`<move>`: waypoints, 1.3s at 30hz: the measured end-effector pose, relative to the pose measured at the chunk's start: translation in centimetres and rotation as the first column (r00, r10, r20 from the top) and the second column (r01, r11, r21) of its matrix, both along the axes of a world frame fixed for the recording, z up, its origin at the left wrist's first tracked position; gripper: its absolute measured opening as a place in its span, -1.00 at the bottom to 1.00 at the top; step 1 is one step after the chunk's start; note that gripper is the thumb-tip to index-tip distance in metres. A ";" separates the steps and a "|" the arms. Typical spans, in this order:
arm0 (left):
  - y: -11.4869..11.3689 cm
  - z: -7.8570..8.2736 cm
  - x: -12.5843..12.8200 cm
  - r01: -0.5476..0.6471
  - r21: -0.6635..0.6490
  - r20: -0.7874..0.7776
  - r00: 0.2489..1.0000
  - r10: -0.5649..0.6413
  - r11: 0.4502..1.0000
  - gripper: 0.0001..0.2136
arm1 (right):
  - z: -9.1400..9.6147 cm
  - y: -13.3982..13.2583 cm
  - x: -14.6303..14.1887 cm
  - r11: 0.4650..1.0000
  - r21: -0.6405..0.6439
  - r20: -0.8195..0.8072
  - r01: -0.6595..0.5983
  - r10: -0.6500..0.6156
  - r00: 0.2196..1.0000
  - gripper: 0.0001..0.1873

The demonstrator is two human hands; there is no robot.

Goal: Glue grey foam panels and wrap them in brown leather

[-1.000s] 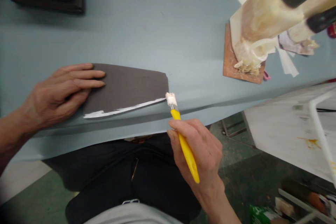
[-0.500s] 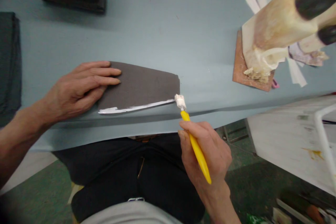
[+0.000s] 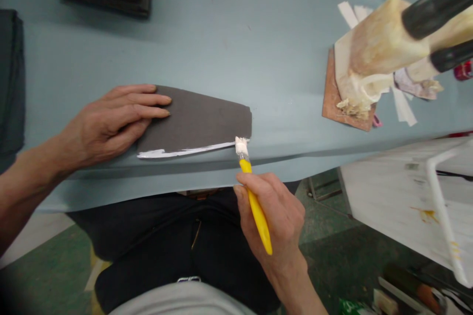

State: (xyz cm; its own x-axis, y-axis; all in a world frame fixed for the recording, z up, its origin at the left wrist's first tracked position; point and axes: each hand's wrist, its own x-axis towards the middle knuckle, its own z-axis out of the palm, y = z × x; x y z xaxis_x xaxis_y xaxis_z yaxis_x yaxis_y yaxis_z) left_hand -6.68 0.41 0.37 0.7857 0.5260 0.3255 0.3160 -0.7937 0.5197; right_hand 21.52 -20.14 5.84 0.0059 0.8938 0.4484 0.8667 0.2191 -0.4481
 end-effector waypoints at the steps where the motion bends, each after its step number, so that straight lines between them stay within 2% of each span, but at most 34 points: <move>1: 0.0 0.1 0.0 -0.002 0.000 -0.009 1.000 0.002 1.000 -0.71 | 0.1 0.1 -0.1 1.000 0.004 0.000 -0.008 0.008 1.000 -0.80; 16: -0.1 0.4 0.0 0.055 0.096 -0.042 0.998 -0.051 0.994 -0.70 | 0.6 0.3 -2.2 0.997 0.000 -0.007 -0.083 0.083 0.997 -0.81; 20: -0.2 0.4 0.1 0.024 0.044 -0.071 0.997 -0.021 0.999 -0.68 | 0.6 0.5 -2.9 0.995 0.003 -0.018 -0.103 0.103 0.995 -0.83; 24: -0.3 0.4 0.3 0.007 0.032 -0.020 1.000 -0.007 0.999 -0.68 | 0.7 0.5 -3.3 0.994 -0.005 -0.017 -0.111 0.111 0.994 -0.81; 28: -0.3 0.5 0.3 0.005 0.009 -0.061 0.998 -0.004 1.000 -0.67 | 0.7 0.5 -3.9 0.990 -0.005 -0.023 -0.138 0.138 0.990 -0.82; 34: -0.2 0.1 0.4 0.014 0.045 -0.019 1.000 -0.013 0.999 -0.65 | 0.8 0.7 -5.1 0.986 -0.004 -0.035 -0.164 0.164 0.986 -0.82; 39: -0.2 0.0 0.6 -0.018 -0.052 -0.004 1.000 0.018 0.998 -0.66 | 0.9 0.7 -5.9 0.979 -0.023 -0.065 -0.204 0.202 0.977 -0.82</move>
